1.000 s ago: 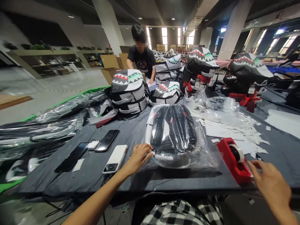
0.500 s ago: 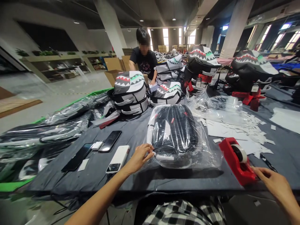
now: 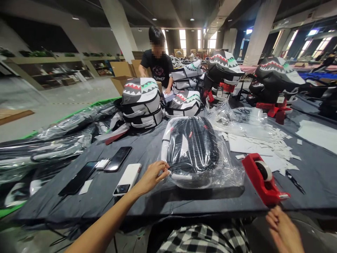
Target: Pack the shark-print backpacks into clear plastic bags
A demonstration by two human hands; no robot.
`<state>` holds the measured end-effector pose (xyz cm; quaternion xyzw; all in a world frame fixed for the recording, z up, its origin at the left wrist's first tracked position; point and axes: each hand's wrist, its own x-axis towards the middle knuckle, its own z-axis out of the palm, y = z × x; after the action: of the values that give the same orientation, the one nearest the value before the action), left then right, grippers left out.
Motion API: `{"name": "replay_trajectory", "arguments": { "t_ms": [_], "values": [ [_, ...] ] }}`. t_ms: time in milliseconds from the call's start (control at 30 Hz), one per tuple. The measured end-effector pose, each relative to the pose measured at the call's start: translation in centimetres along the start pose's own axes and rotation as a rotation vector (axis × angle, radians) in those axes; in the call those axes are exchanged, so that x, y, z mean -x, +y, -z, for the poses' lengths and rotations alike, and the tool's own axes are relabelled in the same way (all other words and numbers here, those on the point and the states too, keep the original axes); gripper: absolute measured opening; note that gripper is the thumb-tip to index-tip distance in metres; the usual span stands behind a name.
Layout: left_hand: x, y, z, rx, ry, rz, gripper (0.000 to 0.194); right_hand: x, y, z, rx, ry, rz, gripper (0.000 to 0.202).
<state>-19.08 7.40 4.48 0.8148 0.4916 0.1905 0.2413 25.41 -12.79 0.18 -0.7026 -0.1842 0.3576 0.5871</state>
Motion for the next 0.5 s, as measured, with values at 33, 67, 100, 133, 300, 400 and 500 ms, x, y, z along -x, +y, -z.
{"name": "replay_trajectory", "arguments": {
  "t_ms": [33,67,100,133,300,400,500],
  "values": [
    [0.0,0.1,0.0,0.005,-0.001,0.000,0.020,1.5,0.0,-2.4,-0.028,-0.054,-0.036,0.067],
    [0.0,0.2,0.1,0.011,-0.004,0.002,0.020,2.9,-0.4,-4.8,-0.040,-0.144,-0.036,0.067],
    [0.0,0.3,0.2,0.016,-0.008,0.004,0.020,4.1,-1.1,-7.1,-0.021,-0.268,-0.012,0.064],
    [-0.1,0.4,0.3,0.021,-0.014,0.004,0.020,5.1,-2.1,-9.3,0.031,-0.403,0.046,0.060],
    [0.1,1.0,0.7,0.013,-0.027,0.000,0.019,5.5,-9.4,-21.1,0.477,-1.099,0.612,0.047],
    [0.2,1.2,0.7,0.007,-0.028,-0.004,0.018,3.9,-11.6,-28.4,0.843,-1.341,0.857,0.029],
    [0.1,1.2,0.4,-0.006,-0.025,0.007,0.014,2.1,-11.9,-33.4,1.213,-1.419,0.986,0.017]
  ]
}}
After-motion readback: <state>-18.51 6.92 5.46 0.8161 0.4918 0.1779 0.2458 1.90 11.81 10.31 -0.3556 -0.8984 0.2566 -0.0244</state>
